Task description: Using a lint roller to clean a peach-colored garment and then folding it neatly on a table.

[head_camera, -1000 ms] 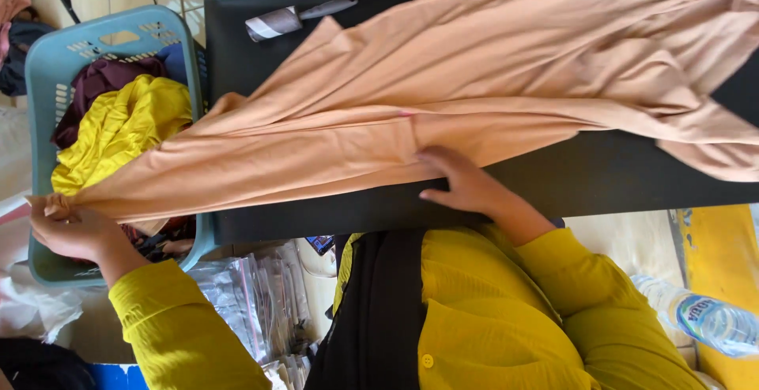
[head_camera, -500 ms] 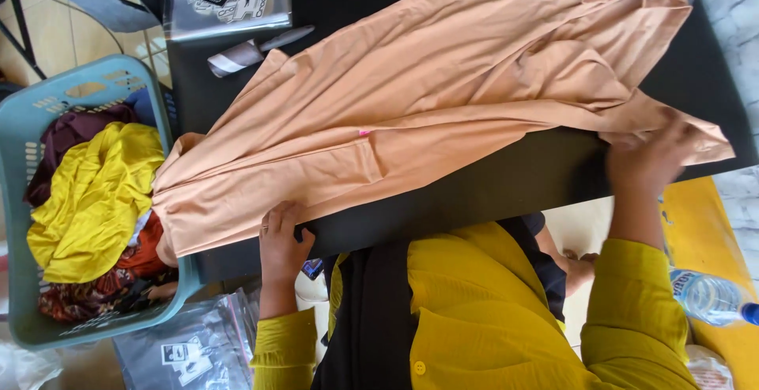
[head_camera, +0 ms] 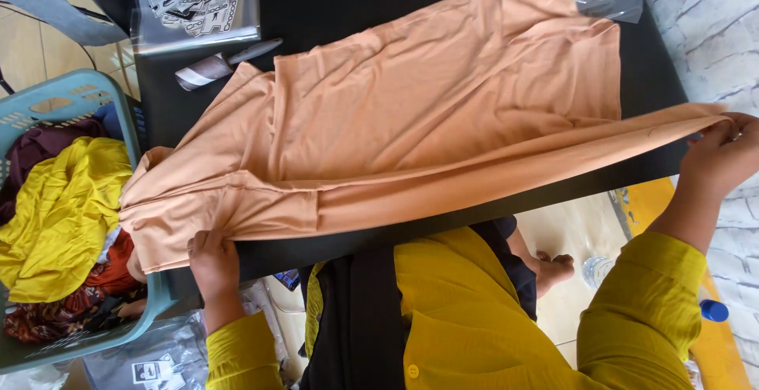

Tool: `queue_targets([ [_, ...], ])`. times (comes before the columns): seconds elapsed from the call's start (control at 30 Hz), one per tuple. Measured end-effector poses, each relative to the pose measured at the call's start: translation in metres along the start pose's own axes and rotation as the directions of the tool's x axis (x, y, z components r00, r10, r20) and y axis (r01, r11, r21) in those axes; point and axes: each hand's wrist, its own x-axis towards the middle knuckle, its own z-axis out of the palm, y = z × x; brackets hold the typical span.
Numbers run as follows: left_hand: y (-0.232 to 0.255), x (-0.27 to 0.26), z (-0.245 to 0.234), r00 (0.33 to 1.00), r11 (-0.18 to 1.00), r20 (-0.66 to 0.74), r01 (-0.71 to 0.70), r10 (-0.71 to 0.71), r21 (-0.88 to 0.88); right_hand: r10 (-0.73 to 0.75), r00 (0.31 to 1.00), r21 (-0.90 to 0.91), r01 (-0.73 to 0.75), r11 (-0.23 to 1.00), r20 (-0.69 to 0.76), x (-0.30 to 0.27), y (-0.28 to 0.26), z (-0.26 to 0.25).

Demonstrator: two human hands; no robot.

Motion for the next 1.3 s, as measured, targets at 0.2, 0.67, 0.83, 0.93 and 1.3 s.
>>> queue_targets([
  [0.2, 0.052, 0.031, -0.028, 0.971, 0.997, 0.238, 0.011, 0.008, -0.078, -0.128, 0.992, 0.289, 0.127, 0.949, -0.017, 0.026, -0.039, 0.006],
  [0.67, 0.155, 0.094, 0.028, 0.895, 0.933, 0.423, 0.024, 0.14, -0.358, 0.52, 0.743, -0.119, -0.523, 0.844, 0.421, 0.028, -0.042, -0.005],
  [0.83, 0.14, 0.093, 0.02, 0.882, 0.873, 0.468, 0.18, 0.062, -0.454, 0.465, 0.79, -0.022, -0.499, 0.866, 0.401, 0.025, -0.007, -0.032],
  [0.93, 0.125, 0.091, 0.013, 0.886, 0.77, 0.465, 0.299, -0.004, -0.564, 0.509, 0.804, 0.184, -0.575, 0.797, 0.309, 0.023, 0.057, -0.027],
  [1.3, 0.127, 0.109, 0.07, 0.939, 0.921, 0.329, 0.215, -0.103, -0.325, 0.074, 0.908, 0.116, -0.133, 0.984, 0.413, 0.072, -0.066, 0.051],
])
